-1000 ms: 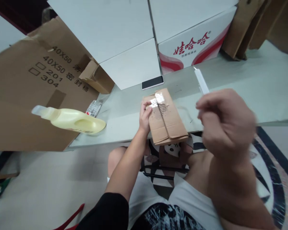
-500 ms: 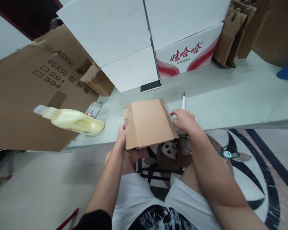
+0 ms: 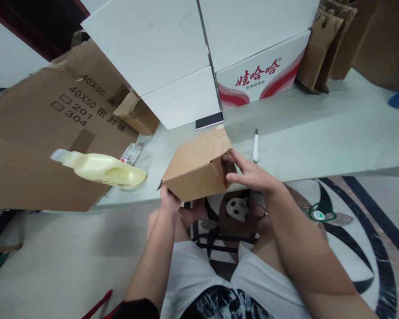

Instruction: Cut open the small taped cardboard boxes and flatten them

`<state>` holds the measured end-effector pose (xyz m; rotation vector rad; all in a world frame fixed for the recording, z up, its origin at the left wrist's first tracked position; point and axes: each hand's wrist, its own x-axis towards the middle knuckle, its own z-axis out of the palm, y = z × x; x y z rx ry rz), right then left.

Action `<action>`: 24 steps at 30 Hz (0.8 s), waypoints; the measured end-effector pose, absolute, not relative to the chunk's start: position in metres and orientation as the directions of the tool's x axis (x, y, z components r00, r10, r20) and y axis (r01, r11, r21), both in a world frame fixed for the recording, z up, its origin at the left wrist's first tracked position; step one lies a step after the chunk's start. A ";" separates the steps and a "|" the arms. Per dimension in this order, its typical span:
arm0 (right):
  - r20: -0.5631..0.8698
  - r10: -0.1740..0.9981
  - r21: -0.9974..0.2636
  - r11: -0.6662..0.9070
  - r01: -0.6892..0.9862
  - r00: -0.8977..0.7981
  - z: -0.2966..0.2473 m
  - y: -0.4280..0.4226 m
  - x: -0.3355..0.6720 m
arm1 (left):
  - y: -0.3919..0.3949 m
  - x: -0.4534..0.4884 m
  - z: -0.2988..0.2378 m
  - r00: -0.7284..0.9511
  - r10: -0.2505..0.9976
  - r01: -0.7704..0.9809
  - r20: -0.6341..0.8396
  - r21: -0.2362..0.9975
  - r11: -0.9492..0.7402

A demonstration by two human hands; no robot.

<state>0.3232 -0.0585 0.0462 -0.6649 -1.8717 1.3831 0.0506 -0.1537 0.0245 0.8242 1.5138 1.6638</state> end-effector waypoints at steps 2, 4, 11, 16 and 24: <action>0.205 0.756 -0.968 0.249 -0.016 -0.621 0.050 -0.062 0.319 | -0.153 0.046 0.031 -0.534 0.845 -0.093 0.025 0.992 -0.088; 0.148 0.815 -0.977 0.207 0.044 -0.561 0.050 -0.064 0.314 | -0.154 0.042 0.034 -0.495 0.868 -0.072 0.025 0.995 -0.070; 0.111 0.957 -0.989 0.133 0.066 -0.268 0.051 -0.060 0.308 | -0.147 0.041 0.035 -0.436 0.899 0.175 0.035 0.984 0.046; 0.137 0.975 -0.979 0.160 0.126 -0.175 0.054 -0.061 0.311 | -0.145 0.037 0.037 -0.347 0.930 0.161 0.117 0.985 -0.064; 0.082 0.987 -0.987 0.100 0.126 -0.137 0.047 -0.056 0.314 | -0.162 0.046 0.061 -0.473 0.880 0.257 0.043 0.962 0.092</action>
